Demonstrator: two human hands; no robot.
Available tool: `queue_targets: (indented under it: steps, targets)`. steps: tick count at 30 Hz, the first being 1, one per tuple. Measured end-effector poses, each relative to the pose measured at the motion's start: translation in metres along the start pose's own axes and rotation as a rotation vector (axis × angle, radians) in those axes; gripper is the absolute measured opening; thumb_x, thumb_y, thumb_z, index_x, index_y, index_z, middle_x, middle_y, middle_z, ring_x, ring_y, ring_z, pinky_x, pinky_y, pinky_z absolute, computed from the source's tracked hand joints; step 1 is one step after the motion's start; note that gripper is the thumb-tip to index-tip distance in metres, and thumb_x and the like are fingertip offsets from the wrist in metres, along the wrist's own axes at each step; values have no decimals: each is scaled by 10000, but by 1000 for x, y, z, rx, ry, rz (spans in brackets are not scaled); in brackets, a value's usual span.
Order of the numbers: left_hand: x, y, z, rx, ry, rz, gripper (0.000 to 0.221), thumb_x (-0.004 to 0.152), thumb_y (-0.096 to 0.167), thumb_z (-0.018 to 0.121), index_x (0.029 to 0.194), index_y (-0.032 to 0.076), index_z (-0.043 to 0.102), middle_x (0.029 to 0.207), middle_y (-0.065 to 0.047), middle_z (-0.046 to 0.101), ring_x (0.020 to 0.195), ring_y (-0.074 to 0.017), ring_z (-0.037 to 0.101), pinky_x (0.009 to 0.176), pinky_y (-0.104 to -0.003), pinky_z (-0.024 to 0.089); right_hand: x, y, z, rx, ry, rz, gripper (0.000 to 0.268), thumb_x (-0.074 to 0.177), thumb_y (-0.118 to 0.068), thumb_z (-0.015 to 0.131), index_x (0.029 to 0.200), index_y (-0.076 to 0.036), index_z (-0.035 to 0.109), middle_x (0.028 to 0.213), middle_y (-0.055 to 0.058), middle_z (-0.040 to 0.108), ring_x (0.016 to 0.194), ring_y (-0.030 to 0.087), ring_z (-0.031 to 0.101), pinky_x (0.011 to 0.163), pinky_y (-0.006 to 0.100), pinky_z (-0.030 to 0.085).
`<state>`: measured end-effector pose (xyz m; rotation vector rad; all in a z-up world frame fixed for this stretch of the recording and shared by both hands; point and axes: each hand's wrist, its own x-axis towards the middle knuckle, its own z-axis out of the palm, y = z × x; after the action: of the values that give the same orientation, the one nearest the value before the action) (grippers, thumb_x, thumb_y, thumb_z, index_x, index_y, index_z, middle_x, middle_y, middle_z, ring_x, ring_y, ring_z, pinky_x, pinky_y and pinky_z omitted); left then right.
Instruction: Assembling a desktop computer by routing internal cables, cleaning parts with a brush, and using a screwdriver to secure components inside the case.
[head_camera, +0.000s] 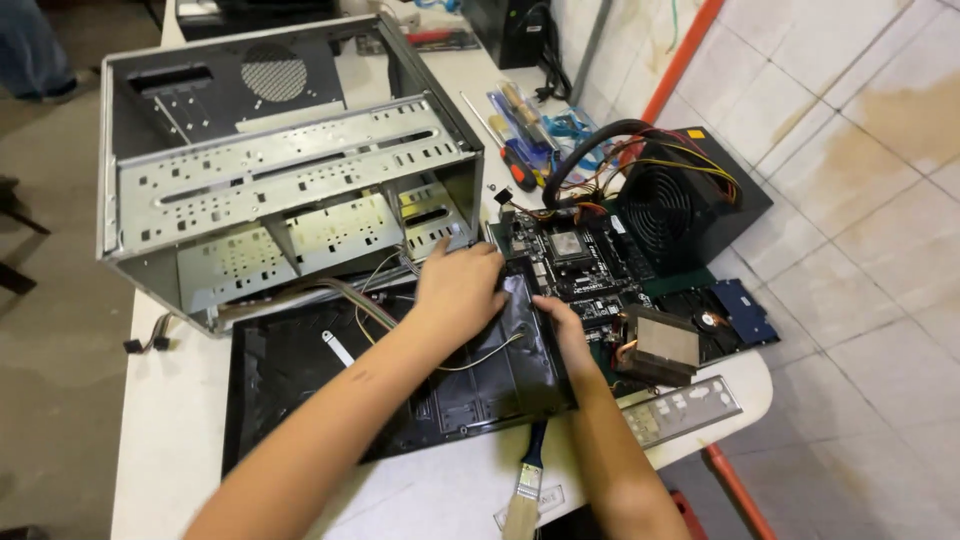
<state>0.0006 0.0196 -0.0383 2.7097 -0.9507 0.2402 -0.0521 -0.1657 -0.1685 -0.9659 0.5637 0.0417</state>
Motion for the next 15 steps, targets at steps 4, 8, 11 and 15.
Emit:
queue_targets:
  steps: [4, 8, 11, 15]
  targets:
    - [-70, -31, -57, -63, 192, 85, 404, 828, 333, 779, 1183, 146, 722, 1293, -109, 696, 1193, -287, 682, 1099, -556, 403, -72, -31, 46, -304, -25, -39, 789, 800, -356, 766, 1490, -60, 522, 1270, 188, 588, 1120, 306, 609, 969, 445, 532]
    - [-154, -72, -85, -142, 150, -130, 421, 845, 241, 762, 1246, 119, 714, 1415, -203, 618, 1201, -430, 643, 1020, -592, 459, -54, -30, 36, -407, -82, -62, 621, 816, -214, 778, 1394, -78, 597, 1079, 181, 660, 938, 298, 681, 778, 454, 606]
    - [-207, -112, -68, -359, 301, -264, 422, 844, 67, 725, 1262, 38, 676, 1448, -300, 544, 1308, -527, 534, 1074, -595, 426, -34, -34, 38, -442, -139, -121, 455, 783, -96, 798, 1209, -20, 657, 933, 156, 670, 828, 276, 698, 671, 439, 613]
    - [-249, -150, -38, -432, 403, -440, 369, 934, 155, 659, 1293, 67, 664, 1497, -222, 528, 1411, -350, 497, 1202, -463, 347, -41, -60, 70, -851, -72, -11, 498, 824, -73, 673, 1315, -36, 600, 1218, 127, 734, 1064, 229, 712, 941, 322, 568]
